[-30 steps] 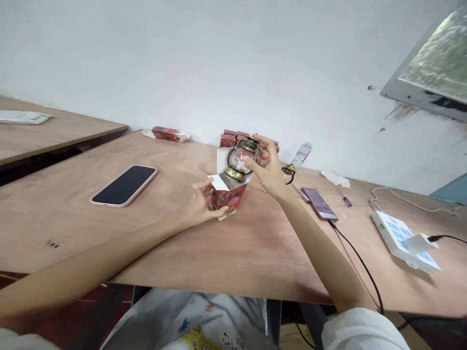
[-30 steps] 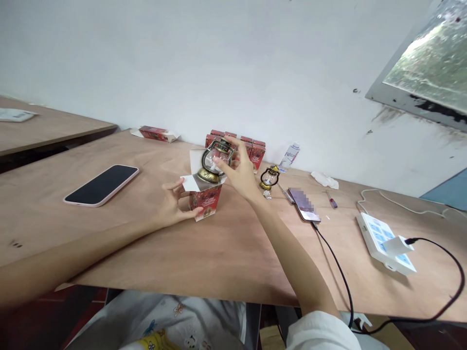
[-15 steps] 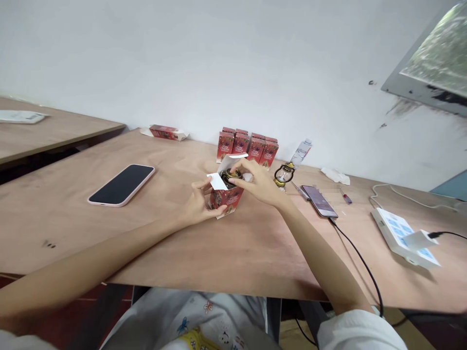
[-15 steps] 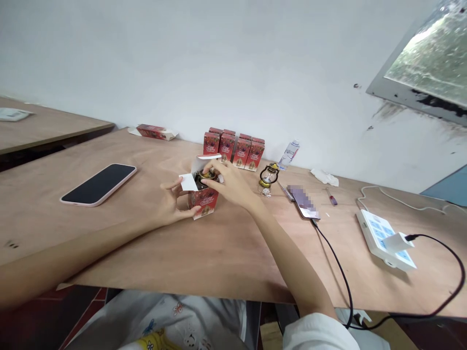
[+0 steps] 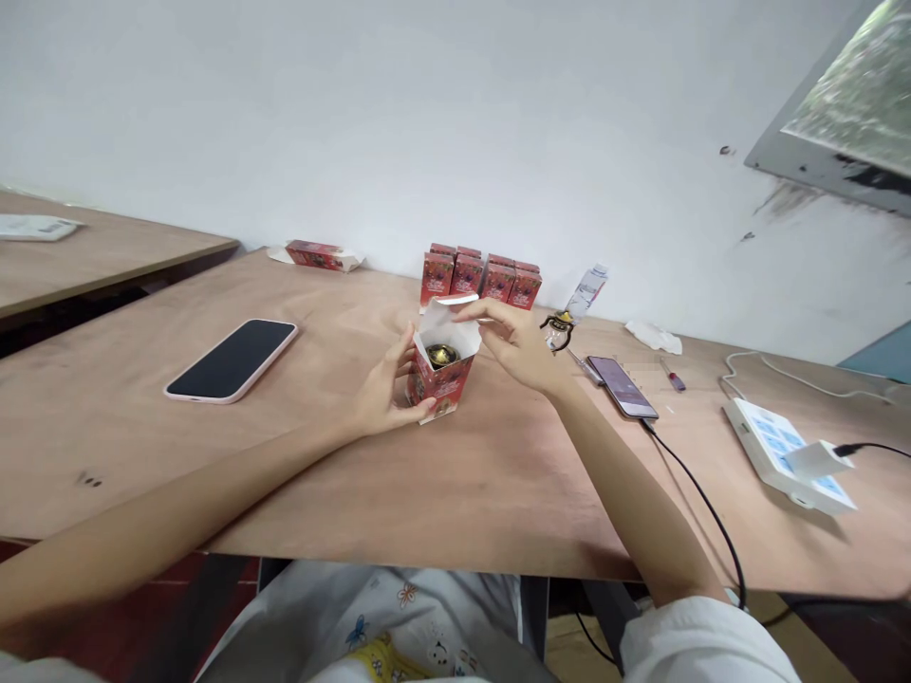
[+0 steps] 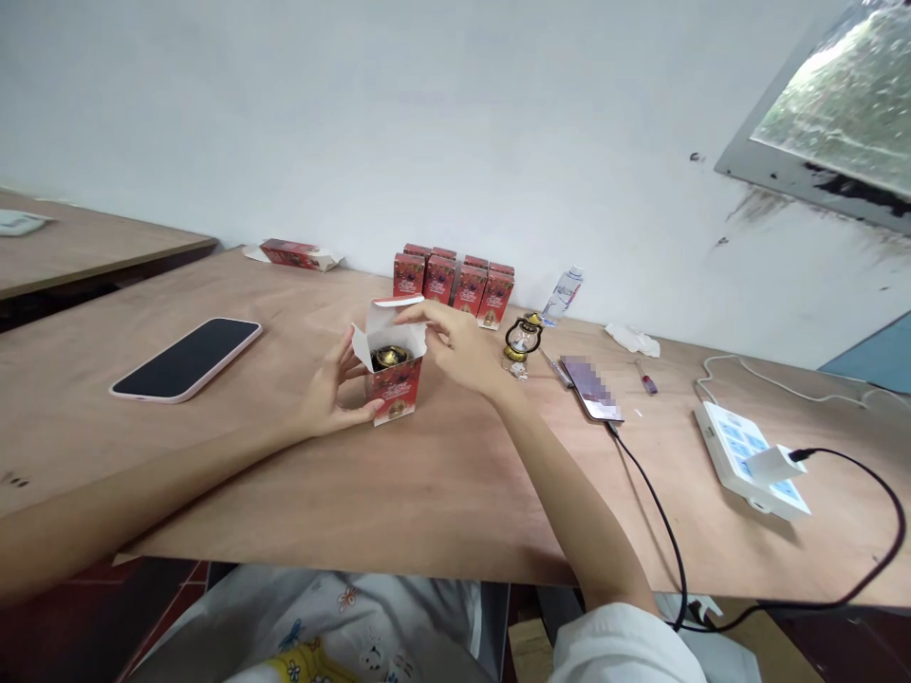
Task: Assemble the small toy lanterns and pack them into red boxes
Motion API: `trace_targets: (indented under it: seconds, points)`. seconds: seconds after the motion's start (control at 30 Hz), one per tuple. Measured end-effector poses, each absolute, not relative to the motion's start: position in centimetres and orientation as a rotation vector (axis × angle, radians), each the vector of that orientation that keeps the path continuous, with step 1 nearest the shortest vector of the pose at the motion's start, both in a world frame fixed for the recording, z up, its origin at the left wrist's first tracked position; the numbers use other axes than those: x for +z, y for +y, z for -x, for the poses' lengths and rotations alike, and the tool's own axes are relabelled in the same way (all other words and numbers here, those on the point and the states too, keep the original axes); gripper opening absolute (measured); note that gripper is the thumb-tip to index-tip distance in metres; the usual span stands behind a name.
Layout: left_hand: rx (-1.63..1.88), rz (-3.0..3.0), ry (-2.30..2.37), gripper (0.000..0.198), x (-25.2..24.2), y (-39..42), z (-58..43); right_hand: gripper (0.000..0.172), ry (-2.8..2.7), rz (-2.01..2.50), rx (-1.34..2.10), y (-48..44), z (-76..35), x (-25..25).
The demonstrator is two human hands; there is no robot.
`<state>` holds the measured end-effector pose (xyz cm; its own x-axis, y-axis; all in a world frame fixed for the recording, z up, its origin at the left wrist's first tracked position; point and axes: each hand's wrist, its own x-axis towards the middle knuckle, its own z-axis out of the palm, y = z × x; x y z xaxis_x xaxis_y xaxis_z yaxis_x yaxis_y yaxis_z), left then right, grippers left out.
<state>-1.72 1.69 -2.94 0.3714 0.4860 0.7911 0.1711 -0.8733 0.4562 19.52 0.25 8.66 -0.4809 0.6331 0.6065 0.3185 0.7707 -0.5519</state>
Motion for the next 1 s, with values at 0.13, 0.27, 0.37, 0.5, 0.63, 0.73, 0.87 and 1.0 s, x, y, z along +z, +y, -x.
trace_targets:
  seconds: [0.13, 0.27, 0.37, 0.5, 0.63, 0.73, 0.87, 1.0]
  points:
    - [1.471, -2.460, 0.673, 0.088, -2.1, 1.4, 2.3, 0.022, -1.814, 0.601, 0.699, 1.5, -19.1, 7.1]
    - [1.504, -2.572, 0.632, 0.077, -1.3, 1.2, 2.5, 0.033, -1.715, 0.557, 0.896, 2.0, -18.3, 6.1]
    - [1.478, -2.581, 0.601, 0.069, -0.8, 1.1, 2.4, 0.035, -1.748, 0.623, 0.896, 1.6, -17.5, 5.9]
    - [1.443, -2.523, 0.502, 0.062, -0.6, 1.2, 2.3, 0.047, -1.720, 0.774, 0.551, 0.8, -16.7, 5.7]
    - [1.400, -2.459, 0.430, 0.059, -0.7, 1.3, 2.4, 0.046, -1.834, 0.733, 0.440, 0.5, -16.5, 5.4]
    - [1.373, -2.438, 0.468, 0.059, -0.7, 1.3, 2.4, 0.041, -1.804, 0.678, 0.603, 0.8, -16.6, 4.9]
    - [1.351, -2.457, 0.500, 0.067, -1.1, 1.3, 2.4, 0.046, -1.693, 0.704, 0.674, 0.9, -16.6, 4.8]
    - [1.385, -2.492, 0.506, 0.084, -2.4, 1.6, 2.3, 0.045, -1.641, 0.725, 0.649, 0.9, -16.7, 5.2]
